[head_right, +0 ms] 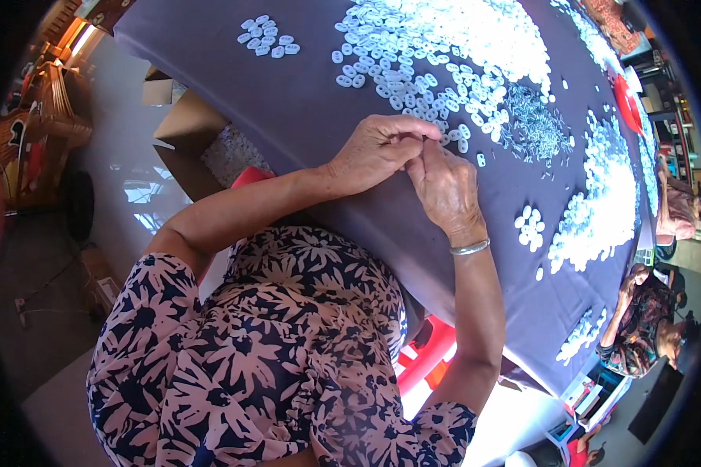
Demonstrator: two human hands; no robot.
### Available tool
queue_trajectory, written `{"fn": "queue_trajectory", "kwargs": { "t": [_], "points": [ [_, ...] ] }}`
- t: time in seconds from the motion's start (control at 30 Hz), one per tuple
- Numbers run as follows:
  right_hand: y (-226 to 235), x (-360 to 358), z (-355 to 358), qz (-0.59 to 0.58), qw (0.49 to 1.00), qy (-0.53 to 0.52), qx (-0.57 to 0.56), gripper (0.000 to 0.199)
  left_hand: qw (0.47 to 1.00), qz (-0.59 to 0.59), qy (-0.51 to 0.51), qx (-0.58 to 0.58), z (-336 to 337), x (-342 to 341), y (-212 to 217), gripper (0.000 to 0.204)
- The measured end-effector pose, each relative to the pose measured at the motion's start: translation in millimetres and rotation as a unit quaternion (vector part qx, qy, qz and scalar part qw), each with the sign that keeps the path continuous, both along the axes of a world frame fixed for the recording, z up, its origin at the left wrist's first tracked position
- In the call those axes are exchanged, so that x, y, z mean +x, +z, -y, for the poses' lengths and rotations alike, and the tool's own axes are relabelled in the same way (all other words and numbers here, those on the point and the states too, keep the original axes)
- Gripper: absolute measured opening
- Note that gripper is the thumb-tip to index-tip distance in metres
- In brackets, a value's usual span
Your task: The person assembles plastic toggle pieces by inserting small metal pins into them by hand, then sorts and gathers additional plastic pieces across the table.
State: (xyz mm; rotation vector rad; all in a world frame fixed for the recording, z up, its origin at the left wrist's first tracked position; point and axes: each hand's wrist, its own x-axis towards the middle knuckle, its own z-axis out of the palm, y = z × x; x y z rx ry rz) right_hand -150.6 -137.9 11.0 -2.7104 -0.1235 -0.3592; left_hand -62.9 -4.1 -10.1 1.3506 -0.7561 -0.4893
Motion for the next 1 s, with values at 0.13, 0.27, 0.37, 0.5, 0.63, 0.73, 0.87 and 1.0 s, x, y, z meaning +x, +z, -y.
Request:
{"fn": "queue_trajectory", "kwargs": {
  "t": [0.13,0.27,0.37,0.5,0.63,0.73,0.87,1.0],
  "points": [
    [2.0,2.3,-5.4,0.033,0.999,0.0,0.007,0.02,1.0,0.005,0.003,-0.026,0.1,2.8,-2.6,0.023],
    [5.0,1.4,-4.7,0.044,0.998,-0.033,0.028,0.019,0.995,0.097,0.035,-0.008,-5.4,17.6,5.2,0.017],
    [3.2,0.7,-1.5,0.098,0.99,-0.07,0.068,0.02,0.971,0.222,0.071,0.057,-16.9,50.3,23.8,0.013],
    [2.6,-1.5,16.1,0.111,0.975,-0.148,0.124,0.022,0.87,0.425,0.17,0.183,-55.8,121.6,29.2,0.015],
    [1.8,4.8,33.1,0.232,0.921,-0.2,0.243,0.017,0.815,0.443,0.245,0.281,-107.9,177.2,28.6,0.013],
    [0.5,9.2,53.4,0.289,0.892,-0.203,0.281,0.015,0.761,0.513,0.295,0.265,-121.0,191.2,23.7,0.011],
    [-4.5,3.5,77.9,0.321,0.865,-0.192,0.334,0.012,0.836,0.444,0.279,0.163,-90.2,162.1,21.5,0.015],
    [-7.0,-0.1,88.4,0.296,0.875,-0.204,0.324,0.008,0.89,0.356,0.161,0.236,-77.6,136.5,16.7,0.032]
  ]
}}
